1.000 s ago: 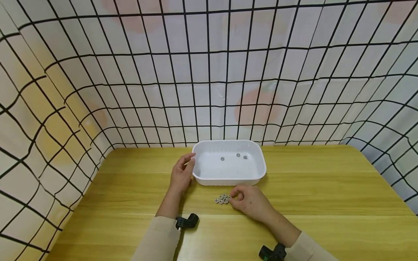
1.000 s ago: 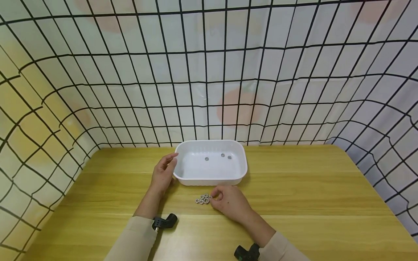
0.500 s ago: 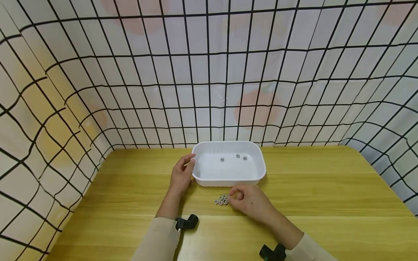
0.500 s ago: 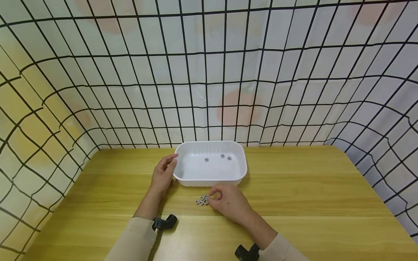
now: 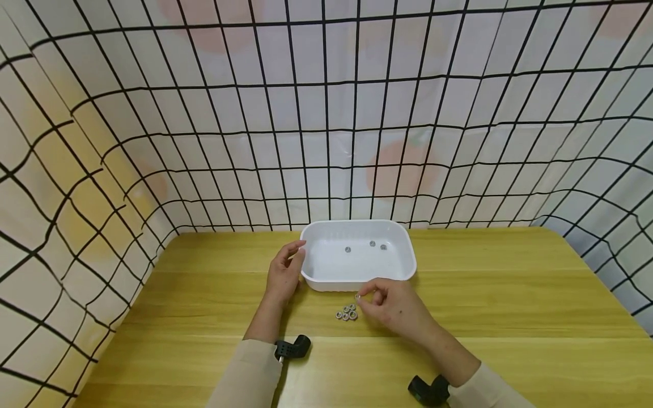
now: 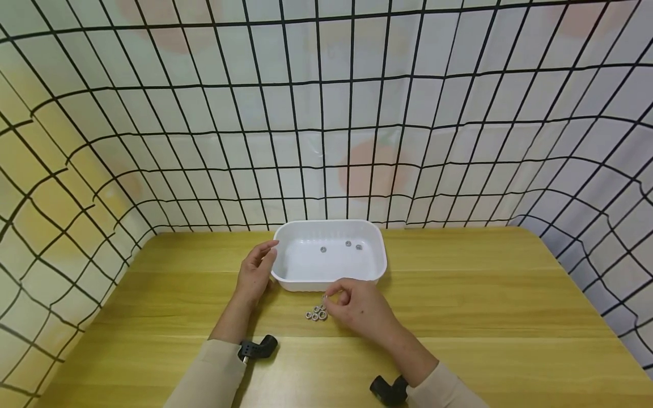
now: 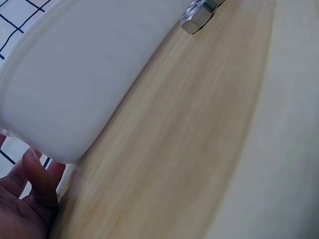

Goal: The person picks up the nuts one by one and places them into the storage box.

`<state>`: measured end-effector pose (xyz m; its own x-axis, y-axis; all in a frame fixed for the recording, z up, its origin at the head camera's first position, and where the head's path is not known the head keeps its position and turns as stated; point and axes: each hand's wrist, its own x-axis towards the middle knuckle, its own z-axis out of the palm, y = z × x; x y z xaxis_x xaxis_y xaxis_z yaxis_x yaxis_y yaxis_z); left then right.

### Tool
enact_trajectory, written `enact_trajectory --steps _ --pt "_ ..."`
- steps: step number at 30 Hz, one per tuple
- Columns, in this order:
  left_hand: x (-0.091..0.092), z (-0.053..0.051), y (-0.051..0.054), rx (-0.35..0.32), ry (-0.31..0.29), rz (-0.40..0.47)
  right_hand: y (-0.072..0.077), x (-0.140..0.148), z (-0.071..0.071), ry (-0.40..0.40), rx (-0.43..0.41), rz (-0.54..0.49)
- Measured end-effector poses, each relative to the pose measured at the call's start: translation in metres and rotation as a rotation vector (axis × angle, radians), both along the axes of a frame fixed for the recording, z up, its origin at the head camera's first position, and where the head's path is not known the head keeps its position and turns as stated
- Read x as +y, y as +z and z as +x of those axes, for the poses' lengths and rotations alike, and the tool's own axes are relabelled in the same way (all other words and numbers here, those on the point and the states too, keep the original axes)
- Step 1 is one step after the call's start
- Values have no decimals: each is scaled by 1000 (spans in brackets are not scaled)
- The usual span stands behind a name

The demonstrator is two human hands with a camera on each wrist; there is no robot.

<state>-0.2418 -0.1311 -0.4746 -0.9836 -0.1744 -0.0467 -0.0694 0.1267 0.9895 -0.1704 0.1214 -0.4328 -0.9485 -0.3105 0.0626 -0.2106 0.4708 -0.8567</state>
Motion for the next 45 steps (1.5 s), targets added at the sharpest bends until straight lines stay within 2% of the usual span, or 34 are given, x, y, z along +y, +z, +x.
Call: enact_trajectory --steps 14,21,30,33,45 --pt "1 0 0 -8 6 5 13 2 -16 -112 54 50" --pt "1 -1 0 -29 11 -7 17 3 -28 -131 93 81" --pt "0 0 -1 29 -11 18 27 1 -40 -132 130 119" --pt "1 0 0 24 -11 18 28 0 -46 -126 135 124" --pt "0 0 -2 19 1 15 25 -5 -71 -137 144 149"
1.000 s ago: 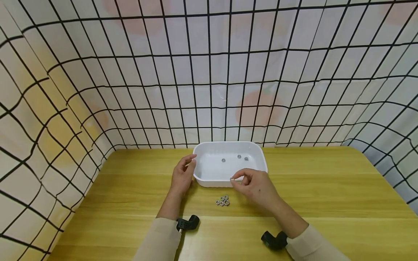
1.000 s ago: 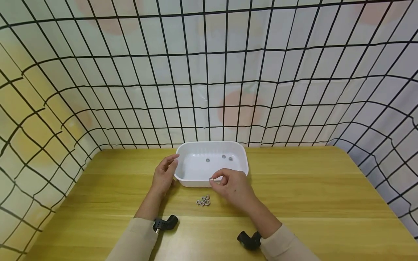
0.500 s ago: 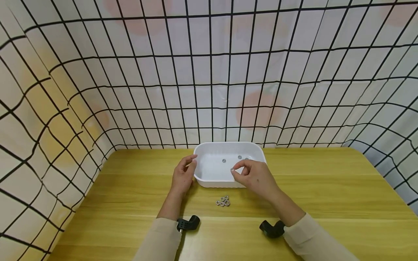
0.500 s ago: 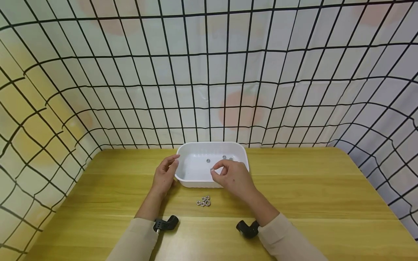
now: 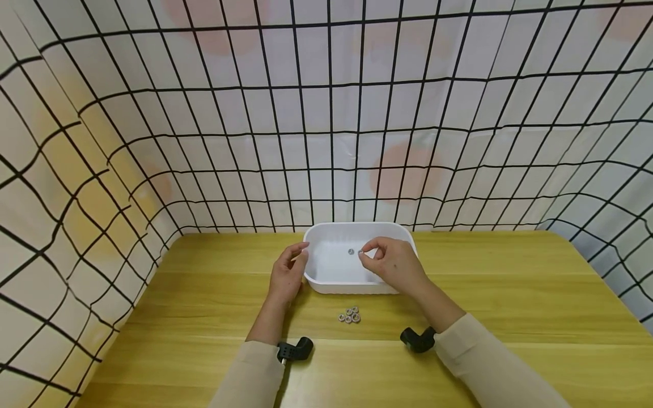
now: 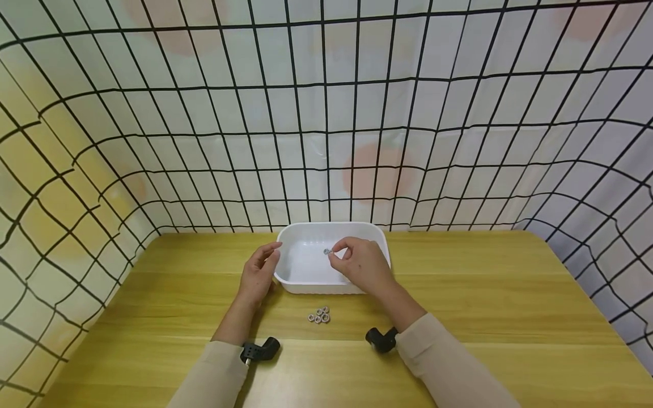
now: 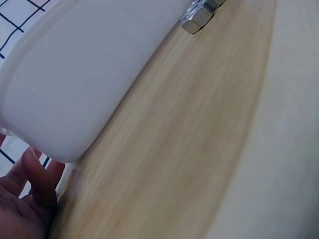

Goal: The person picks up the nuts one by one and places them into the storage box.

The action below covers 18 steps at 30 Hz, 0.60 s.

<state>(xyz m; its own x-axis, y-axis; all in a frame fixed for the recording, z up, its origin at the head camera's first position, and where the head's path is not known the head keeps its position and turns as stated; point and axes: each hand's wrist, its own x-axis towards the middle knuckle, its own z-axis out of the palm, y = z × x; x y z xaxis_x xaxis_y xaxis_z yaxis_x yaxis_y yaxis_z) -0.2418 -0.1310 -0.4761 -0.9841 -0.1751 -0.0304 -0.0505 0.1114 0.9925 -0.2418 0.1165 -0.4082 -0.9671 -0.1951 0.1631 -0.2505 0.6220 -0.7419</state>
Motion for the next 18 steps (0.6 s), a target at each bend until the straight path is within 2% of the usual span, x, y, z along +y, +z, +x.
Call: enact_trajectory --steps 9,18 --pt "0 1 3 2 -4 12 -3 -2 -18 -6 -2 42" --pt "-1 0 0 1 -3 7 -11 -1 -32 -33 -28 86"
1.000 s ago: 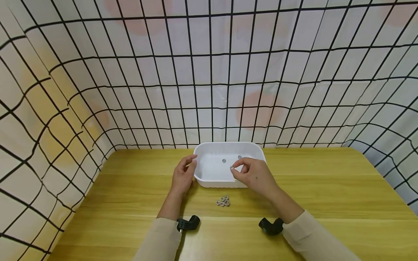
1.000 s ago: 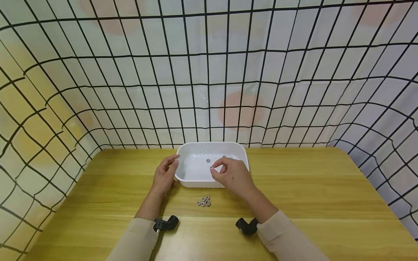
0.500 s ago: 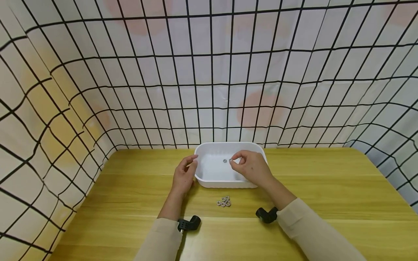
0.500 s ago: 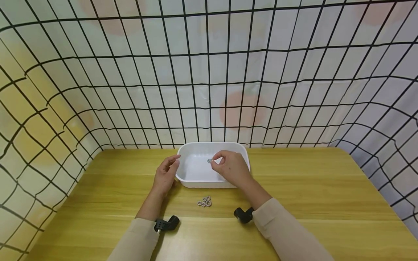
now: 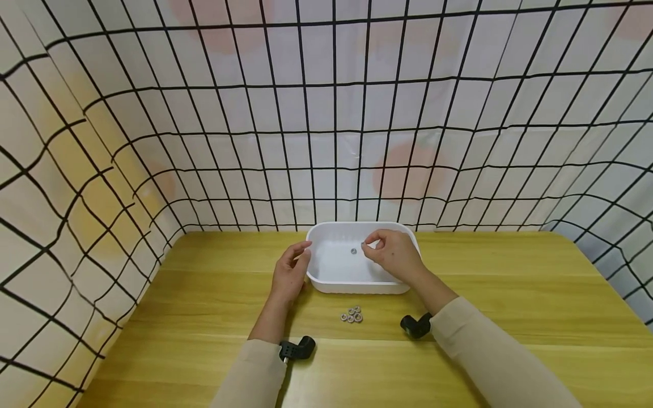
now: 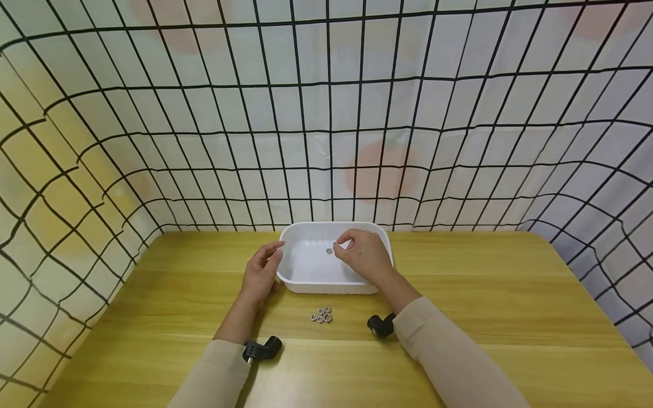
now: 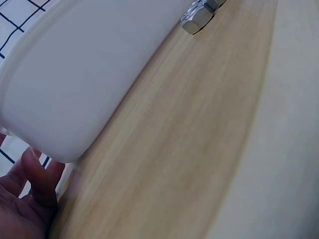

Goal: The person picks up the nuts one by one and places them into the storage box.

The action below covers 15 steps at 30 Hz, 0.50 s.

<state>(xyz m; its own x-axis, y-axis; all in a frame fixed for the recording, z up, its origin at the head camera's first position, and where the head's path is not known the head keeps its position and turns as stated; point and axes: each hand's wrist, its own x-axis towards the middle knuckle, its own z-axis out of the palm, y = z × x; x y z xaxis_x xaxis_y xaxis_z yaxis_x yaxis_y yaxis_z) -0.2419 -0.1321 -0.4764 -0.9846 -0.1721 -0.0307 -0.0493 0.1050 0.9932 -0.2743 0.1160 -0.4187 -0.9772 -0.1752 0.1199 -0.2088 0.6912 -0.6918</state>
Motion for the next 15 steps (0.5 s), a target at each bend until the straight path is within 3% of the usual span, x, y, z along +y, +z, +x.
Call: enact_trajectory --steps 15 --pt "1 0 1 -15 0 3 -1 1 -2 -28 -29 -21"
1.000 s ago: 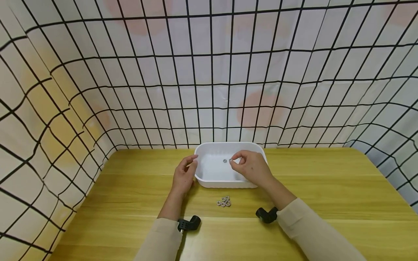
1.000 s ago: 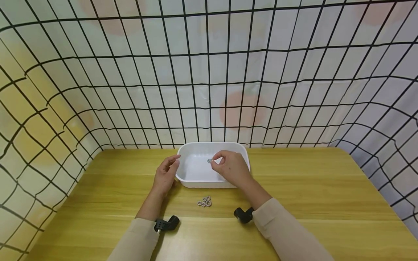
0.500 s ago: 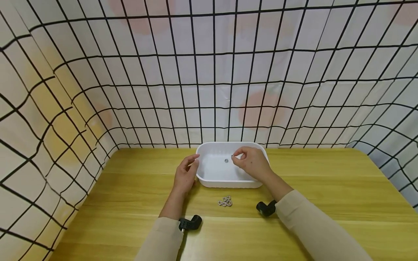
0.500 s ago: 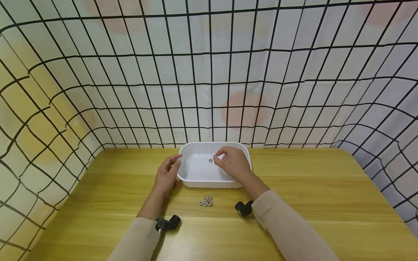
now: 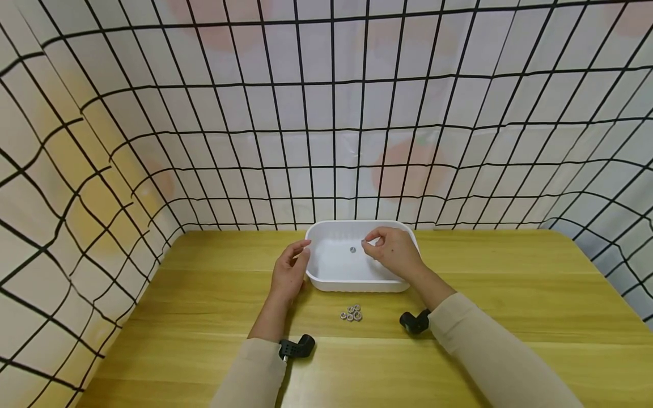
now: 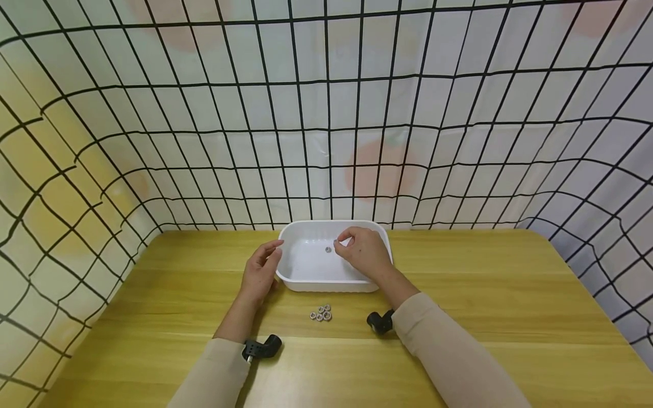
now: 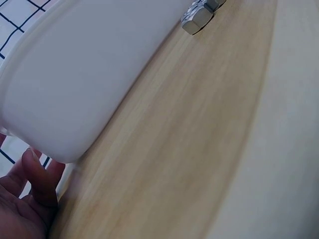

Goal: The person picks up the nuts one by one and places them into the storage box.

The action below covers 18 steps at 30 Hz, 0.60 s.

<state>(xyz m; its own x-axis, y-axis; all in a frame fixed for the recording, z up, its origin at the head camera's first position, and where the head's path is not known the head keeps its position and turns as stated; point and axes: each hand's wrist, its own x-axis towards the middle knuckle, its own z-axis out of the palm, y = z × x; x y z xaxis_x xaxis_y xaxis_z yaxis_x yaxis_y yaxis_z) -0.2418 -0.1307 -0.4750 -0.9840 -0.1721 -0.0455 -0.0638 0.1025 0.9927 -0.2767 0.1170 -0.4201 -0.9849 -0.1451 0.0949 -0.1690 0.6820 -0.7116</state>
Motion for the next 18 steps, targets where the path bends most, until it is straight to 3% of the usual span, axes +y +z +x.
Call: enact_trajectory --steps 18 --pt "1 0 0 -5 6 -3 -3 1 -1 -4 23 16"
